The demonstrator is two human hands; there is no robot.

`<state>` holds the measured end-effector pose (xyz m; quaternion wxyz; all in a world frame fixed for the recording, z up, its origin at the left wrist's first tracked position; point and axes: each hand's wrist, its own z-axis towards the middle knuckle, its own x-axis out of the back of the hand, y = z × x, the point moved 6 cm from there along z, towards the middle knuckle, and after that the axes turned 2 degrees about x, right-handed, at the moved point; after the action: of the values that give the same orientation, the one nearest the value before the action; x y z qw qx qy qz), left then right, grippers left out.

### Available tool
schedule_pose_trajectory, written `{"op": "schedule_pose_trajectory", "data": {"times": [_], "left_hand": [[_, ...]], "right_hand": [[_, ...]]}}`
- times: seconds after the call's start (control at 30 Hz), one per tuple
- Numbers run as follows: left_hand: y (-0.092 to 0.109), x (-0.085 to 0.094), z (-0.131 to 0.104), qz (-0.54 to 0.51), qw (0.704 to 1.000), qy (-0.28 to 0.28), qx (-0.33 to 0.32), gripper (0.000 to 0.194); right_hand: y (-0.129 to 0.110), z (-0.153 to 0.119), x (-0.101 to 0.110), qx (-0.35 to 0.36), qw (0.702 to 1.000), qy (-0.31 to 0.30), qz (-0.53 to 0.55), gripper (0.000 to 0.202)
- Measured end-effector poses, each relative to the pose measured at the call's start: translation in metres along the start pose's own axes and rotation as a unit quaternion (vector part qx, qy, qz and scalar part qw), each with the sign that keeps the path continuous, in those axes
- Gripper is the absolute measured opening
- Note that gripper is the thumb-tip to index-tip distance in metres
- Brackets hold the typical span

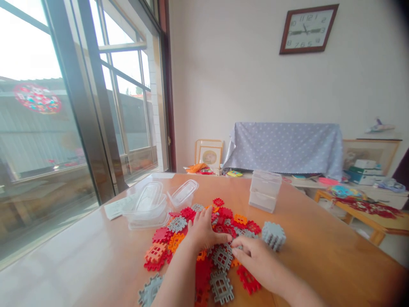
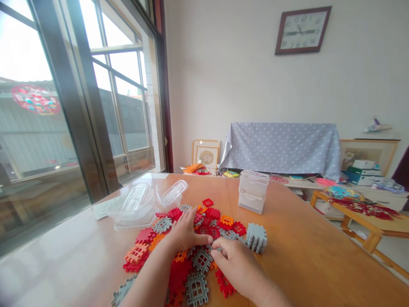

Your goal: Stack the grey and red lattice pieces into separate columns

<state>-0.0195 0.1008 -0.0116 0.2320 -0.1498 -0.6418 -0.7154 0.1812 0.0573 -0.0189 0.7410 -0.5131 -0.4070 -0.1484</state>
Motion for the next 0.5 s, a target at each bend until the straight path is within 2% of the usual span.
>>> {"op": "schedule_pose_trajectory", "data": {"times": [0.03,0.1,0.17,0.23,0.3,0.43,0.5], "left_hand": [[-0.002,-0.003,0.0,-0.012,1.0,0.003,-0.003,0.103],[-0.007,-0.005,0.001,-0.09,0.995,0.032,-0.007,0.083],[-0.013,-0.004,0.004,-0.196,0.978,0.067,0.002,0.056],[-0.019,-0.003,0.007,-0.264,0.96,0.09,0.03,0.043],[-0.021,0.0,0.01,-0.262,0.958,0.107,0.047,0.04],[-0.019,0.01,0.017,-0.175,0.974,0.139,0.036,0.029],[-0.022,0.014,0.019,-0.217,0.962,0.152,0.06,0.024]], "right_hand": [[-0.001,-0.001,0.002,0.004,1.0,0.005,-0.005,0.026],[-0.003,-0.002,0.006,0.01,1.0,0.015,-0.012,0.025],[-0.003,-0.002,0.009,0.013,0.999,0.029,-0.019,0.025],[-0.001,-0.002,0.011,0.016,0.999,0.044,-0.027,0.024],[0.0,-0.001,0.013,0.018,0.998,0.053,-0.034,0.024],[-0.003,-0.001,0.015,0.015,0.998,0.055,-0.04,0.023],[-0.01,-0.003,0.016,0.02,0.997,0.056,-0.04,0.022]]}}
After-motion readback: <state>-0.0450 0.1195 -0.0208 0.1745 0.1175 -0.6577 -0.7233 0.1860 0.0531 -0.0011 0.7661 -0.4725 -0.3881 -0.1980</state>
